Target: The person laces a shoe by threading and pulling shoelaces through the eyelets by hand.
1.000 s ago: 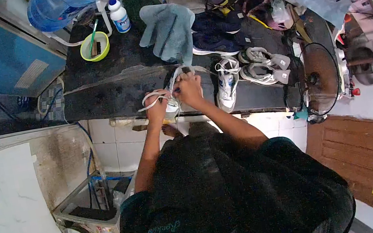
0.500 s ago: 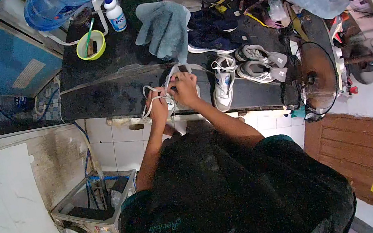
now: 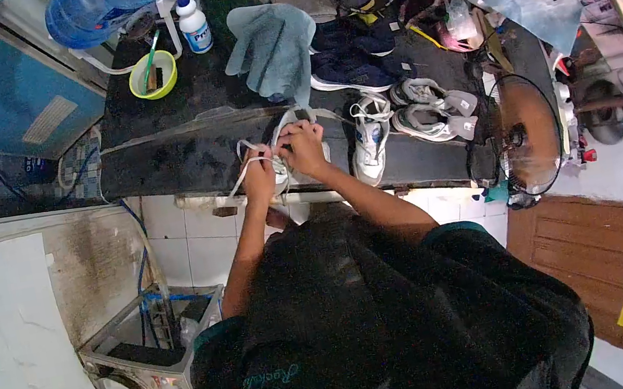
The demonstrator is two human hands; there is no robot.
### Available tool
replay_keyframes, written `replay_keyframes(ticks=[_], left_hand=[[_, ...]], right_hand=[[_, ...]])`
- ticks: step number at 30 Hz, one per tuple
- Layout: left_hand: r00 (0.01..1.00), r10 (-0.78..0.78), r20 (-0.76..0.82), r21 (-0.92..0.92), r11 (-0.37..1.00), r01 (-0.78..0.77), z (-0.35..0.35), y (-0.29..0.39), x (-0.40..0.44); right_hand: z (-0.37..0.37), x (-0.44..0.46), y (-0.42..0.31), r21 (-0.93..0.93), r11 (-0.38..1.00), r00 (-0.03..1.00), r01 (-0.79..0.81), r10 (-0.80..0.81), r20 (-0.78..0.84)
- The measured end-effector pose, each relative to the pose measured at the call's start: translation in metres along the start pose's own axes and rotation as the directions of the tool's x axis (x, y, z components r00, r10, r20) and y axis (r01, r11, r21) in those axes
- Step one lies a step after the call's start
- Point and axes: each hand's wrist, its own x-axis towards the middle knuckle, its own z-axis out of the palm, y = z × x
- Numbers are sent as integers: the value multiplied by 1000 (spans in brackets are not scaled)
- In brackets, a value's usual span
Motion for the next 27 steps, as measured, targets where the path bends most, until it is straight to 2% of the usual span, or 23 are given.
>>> replay_keyframes(ticks=[3,4,6,7,10,11,14,15,18,19,20,22,23,26,27], left_hand=[[991,-122,53,-301,944,132,4,-30,5],[983,-183,28,-490,854,173,-1,-33,8],[949,-316,20,-799,565,205,-14,-36,10],[962,-259,-91,-794,601,87,-15,-54,13],[968,-219,-122,-428,891,148,-33,-75,6],[947,-319,38,-405,861,306,-42,-71,-1],[951,-269,154,-400,863,309,-44,-44,-7],[958,-261,115,-422,860,285,-45,-22,-3],[996,-87,5,-363,928,83,-46,13,22],[994,-109,18,-376,920,107,-47,17,29],[988,-129,80,-149,979,139,-50,14,32],[962,-205,180,318,938,140,-57,8,39],[967,-213,139,384,912,145,-59,7,29],[989,-105,103,124,988,92,-60,-3,1],[993,-75,87,-36,996,78,-49,-5,-9]], right_hand=[[-7,3,-3,16,999,997,-41,40,65],[-8,2,-3,25,998,995,-53,51,84],[-10,-3,0,64,996,997,64,-60,-53],[-13,-3,0,77,989,986,125,-115,-125],[-29,-21,-9,-13,998,997,57,-58,-47],[-30,-23,-12,-45,996,996,78,-80,-31],[-30,-24,-19,-131,984,992,123,-119,42],[-31,-21,-22,-156,980,990,123,-111,83],[-30,-21,-22,-191,972,983,139,-112,147],[-31,-20,-21,-196,969,980,152,-121,160],[-31,-20,-18,-154,977,982,149,-128,135],[-33,-16,-15,-71,987,987,145,-139,81],[-35,-14,-13,-49,993,990,110,-105,90],[-41,-9,-3,16,998,992,53,-54,112],[-48,-11,-7,7,999,995,52,-53,85]])
